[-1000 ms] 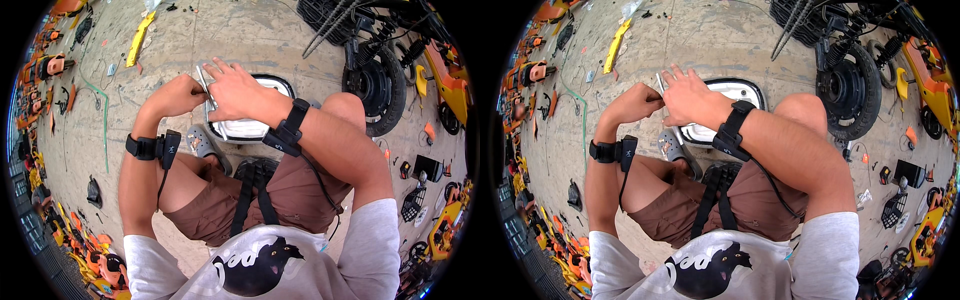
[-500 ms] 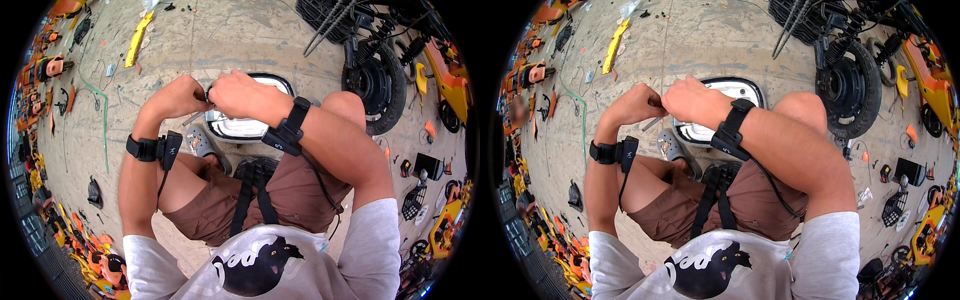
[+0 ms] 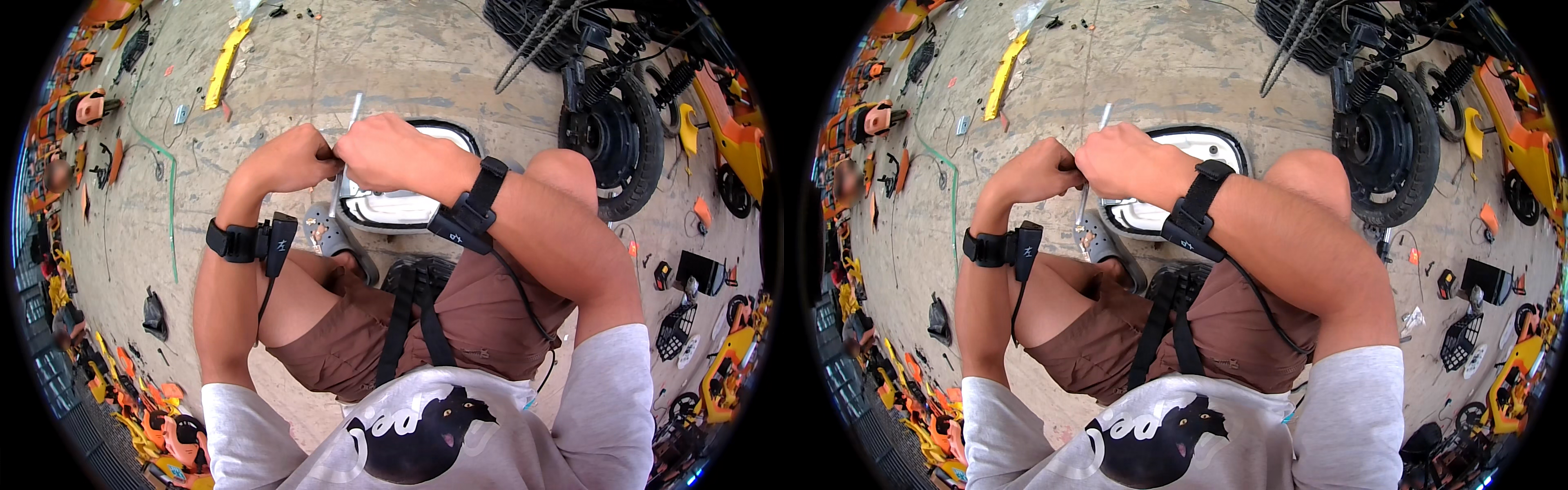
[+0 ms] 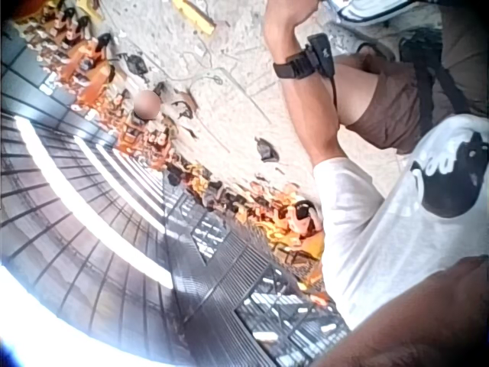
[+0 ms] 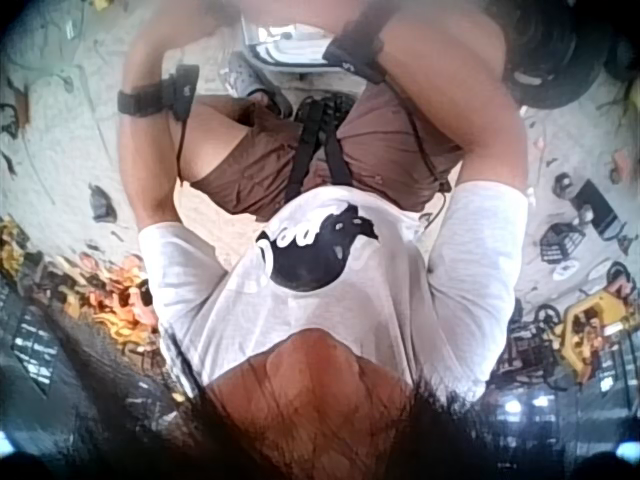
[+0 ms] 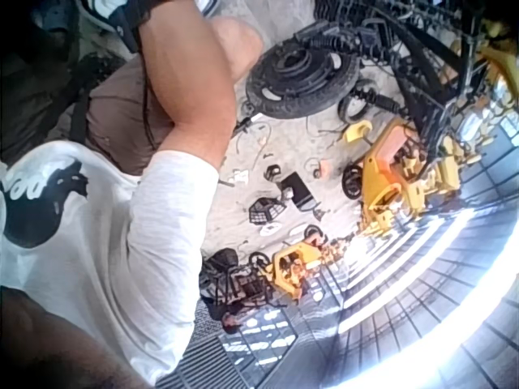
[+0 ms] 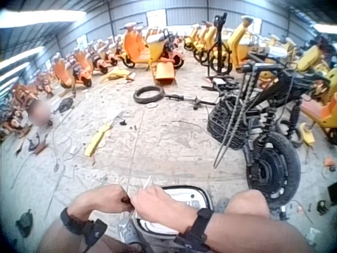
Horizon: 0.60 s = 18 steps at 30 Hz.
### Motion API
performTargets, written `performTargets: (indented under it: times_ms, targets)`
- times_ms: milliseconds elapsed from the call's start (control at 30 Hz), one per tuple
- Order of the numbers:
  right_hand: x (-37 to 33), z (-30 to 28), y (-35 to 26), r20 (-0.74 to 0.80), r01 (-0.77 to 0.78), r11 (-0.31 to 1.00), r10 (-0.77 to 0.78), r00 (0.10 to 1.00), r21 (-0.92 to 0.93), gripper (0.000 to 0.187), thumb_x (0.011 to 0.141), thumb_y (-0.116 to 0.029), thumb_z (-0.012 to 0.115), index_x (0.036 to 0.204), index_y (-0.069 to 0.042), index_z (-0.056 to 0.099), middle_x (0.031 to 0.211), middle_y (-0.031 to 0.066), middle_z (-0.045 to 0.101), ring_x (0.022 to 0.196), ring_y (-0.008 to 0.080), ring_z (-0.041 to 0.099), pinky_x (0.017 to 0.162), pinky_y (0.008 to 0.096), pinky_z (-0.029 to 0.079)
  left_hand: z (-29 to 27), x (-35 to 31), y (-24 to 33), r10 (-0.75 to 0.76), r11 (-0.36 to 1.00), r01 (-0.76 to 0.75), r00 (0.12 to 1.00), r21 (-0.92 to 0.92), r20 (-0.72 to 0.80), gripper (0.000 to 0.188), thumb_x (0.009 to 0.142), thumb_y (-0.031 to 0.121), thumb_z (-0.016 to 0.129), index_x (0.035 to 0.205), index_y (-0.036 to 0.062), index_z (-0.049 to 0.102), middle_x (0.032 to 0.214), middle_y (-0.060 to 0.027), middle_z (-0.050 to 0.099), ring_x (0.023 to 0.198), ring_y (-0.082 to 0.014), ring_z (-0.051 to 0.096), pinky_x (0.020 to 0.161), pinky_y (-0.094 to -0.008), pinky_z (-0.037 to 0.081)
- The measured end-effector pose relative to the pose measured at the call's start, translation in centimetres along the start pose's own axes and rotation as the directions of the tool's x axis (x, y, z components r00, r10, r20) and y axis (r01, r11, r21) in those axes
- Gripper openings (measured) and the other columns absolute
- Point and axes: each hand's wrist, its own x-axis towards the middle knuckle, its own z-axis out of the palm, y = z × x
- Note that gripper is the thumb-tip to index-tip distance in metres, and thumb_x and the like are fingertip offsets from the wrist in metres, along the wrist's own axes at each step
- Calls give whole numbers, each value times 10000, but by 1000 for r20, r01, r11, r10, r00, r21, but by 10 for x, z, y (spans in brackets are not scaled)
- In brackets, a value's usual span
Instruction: The person sits on the floor of a workshop and uses a screwdriver to tighten screws on a white plastic scooter seat base. The person repeatedly adjusts the seat base and uses the tool to secure fasteners while surrounded by disassembled scooter parts.
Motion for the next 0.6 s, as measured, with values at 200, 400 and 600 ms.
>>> performTargets:
  times_ms: [200,400,600]
  targets:
    - [1,-19,-11,173,-39,999,40,984,-11,217,782,-169,567,789,-3,705,806,196,688,799,367,671,723,438,531,2,-6,0,48,999,-48,977,3,-210,250,719,143,714,842,-68,664,689,-176,643,583,-221,587,578,-347,463]
    - [1,-11,-7,200,-7,997,23,980,-83,209,794,-173,568,795,-24,714,805,165,694,810,342,674,707,423,519,-1,-2,6,-3,1000,6,982,12,-189,266,697,200,739,815,-36,704,736,-242,647,684,-340,636,659,-389,506]
    - [1,3,-4,27,22,975,-16,1000,-221,199,799,-195,593,806,-48,725,862,117,700,966,275,623,819,429,448,1,0,-1,-4,997,10,997,75,-75,301,689,221,729,718,-75,680,627,-251,596,574,-352,594,605,-402,493]
